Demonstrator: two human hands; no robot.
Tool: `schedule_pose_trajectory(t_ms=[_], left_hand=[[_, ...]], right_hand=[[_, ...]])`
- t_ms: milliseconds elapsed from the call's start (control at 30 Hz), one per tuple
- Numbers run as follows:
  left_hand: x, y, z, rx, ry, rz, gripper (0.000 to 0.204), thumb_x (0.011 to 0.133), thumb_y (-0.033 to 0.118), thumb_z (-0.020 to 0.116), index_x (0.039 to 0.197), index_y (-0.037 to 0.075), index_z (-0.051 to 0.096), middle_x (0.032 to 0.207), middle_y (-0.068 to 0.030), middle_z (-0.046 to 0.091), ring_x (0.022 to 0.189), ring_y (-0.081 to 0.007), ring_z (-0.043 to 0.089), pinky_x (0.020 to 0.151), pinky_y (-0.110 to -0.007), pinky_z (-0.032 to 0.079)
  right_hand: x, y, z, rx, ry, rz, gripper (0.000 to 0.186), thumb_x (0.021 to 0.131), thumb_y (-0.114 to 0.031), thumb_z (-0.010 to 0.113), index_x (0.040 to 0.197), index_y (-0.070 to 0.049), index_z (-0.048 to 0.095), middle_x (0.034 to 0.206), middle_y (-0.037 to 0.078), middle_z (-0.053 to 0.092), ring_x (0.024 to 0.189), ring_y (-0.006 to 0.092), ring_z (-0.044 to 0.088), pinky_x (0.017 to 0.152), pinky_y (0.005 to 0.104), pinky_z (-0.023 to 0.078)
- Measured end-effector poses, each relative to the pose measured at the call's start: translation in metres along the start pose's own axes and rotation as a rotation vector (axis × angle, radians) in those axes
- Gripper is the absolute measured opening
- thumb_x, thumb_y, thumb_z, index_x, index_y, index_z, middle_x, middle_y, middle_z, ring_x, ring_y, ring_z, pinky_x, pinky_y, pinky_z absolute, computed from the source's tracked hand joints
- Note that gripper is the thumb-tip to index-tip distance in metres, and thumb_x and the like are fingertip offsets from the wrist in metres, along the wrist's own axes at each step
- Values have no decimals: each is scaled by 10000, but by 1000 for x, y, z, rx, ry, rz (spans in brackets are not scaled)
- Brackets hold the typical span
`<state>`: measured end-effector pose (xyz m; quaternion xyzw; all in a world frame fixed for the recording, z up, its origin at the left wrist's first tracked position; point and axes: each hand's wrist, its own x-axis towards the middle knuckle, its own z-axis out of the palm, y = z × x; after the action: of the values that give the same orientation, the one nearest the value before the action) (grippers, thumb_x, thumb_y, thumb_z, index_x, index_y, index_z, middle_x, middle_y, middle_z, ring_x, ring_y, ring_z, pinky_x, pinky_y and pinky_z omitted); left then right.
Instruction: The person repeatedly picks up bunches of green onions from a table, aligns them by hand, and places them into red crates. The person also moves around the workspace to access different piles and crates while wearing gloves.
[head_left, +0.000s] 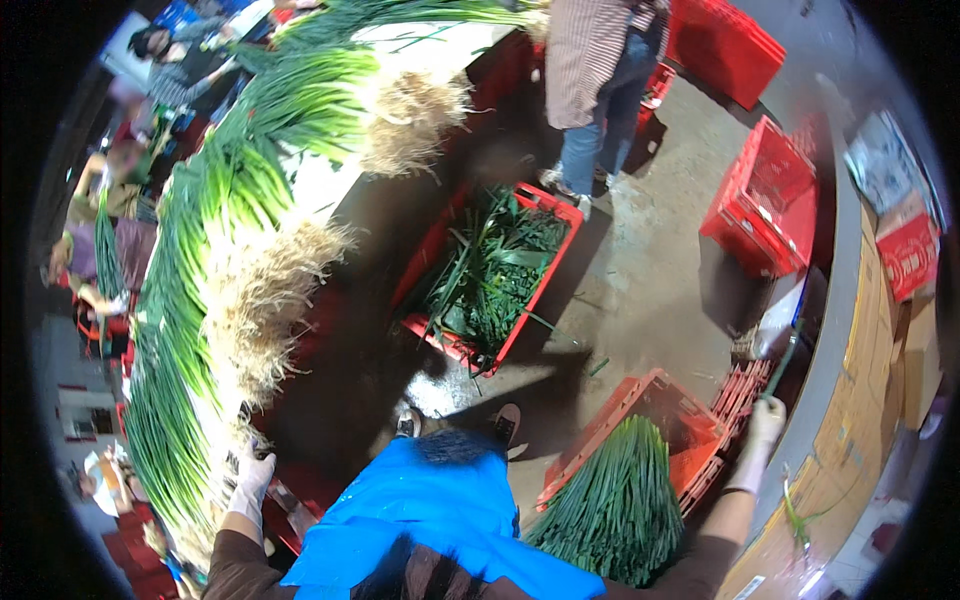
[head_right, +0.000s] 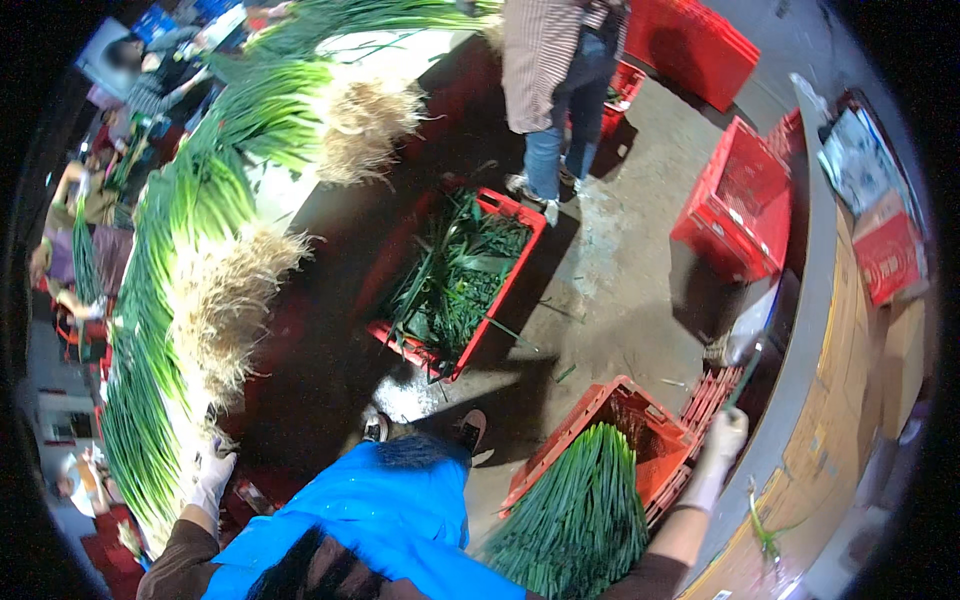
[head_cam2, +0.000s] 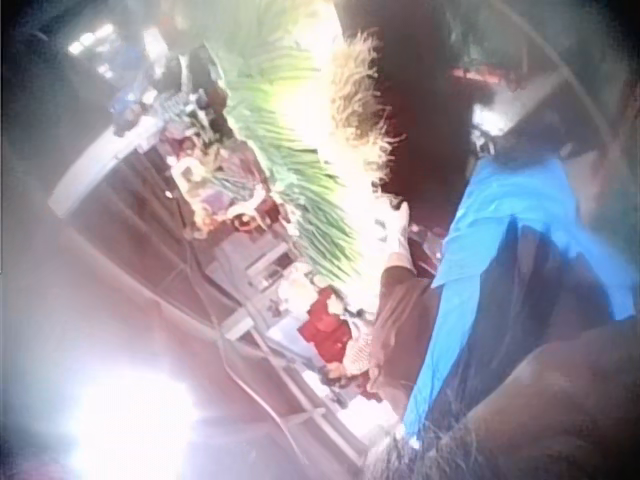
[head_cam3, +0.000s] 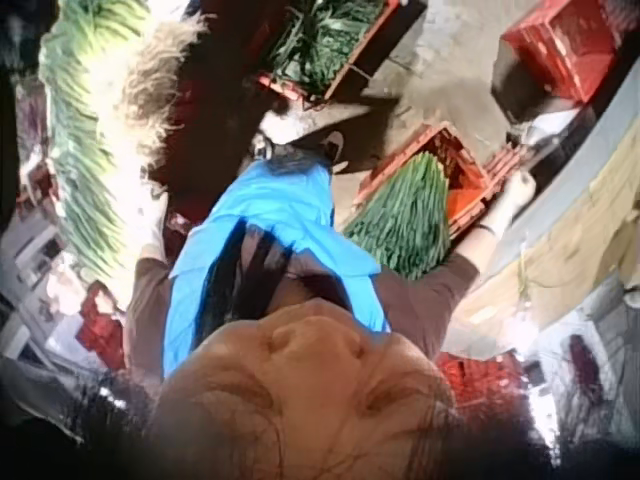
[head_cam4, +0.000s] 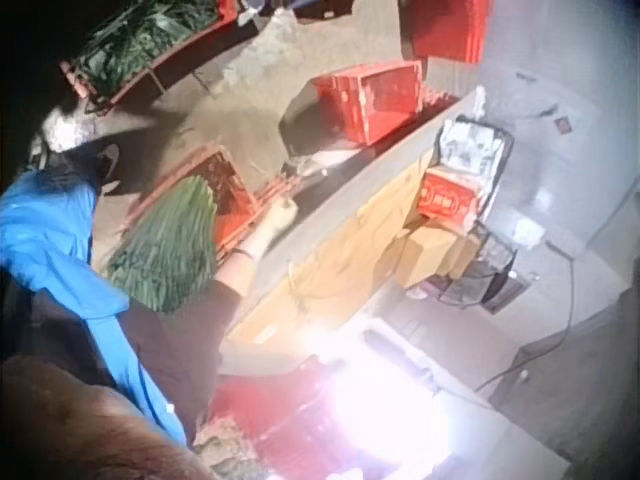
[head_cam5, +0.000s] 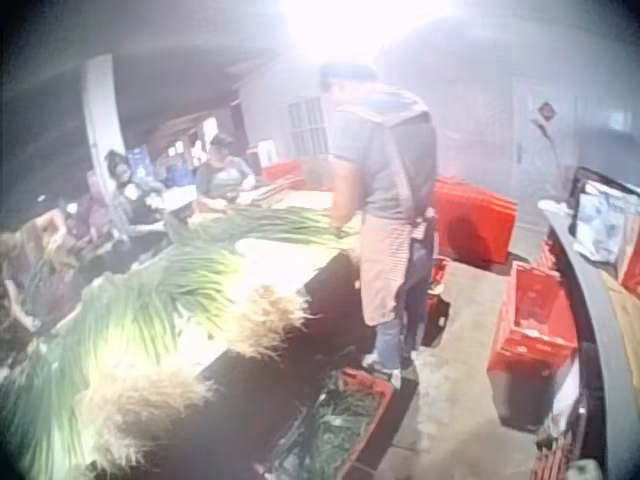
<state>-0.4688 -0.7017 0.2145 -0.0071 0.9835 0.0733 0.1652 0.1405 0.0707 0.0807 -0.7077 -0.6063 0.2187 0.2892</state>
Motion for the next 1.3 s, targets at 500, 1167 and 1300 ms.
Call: schedule_pose_trajectory(t_ms=[500,1167,1300], left_hand=[[32,-39,-38,-517,416,-261,522,806,192,649,1275,14,504,1095,-183,619,953,-260,640,846,-348,507],[226,-34,-53,-1271,22,-372,573,750,130,714,1232,-56,467,1088,-200,601,940,-269,618,787,-345,513],[214,-60,-63,-1692,-92,-334,468,788,-44,625,1230,-61,473,1051,-150,619,890,-200,624,741,-299,527]], right_hand=[[-204,-374,229,354,-999,-407,403,914,-161,578,1260,20,478,1080,92,598,911,140,569,787,275,470],[-795,-588,394,-182,-1444,-952,765,755,-327,682,1381,-6,379,1166,272,579,1062,373,586,939,418,452],[-800,-629,364,-81,-1740,-676,352,793,-137,622,1096,34,574,875,143,669,715,204,620,653,314,488]])
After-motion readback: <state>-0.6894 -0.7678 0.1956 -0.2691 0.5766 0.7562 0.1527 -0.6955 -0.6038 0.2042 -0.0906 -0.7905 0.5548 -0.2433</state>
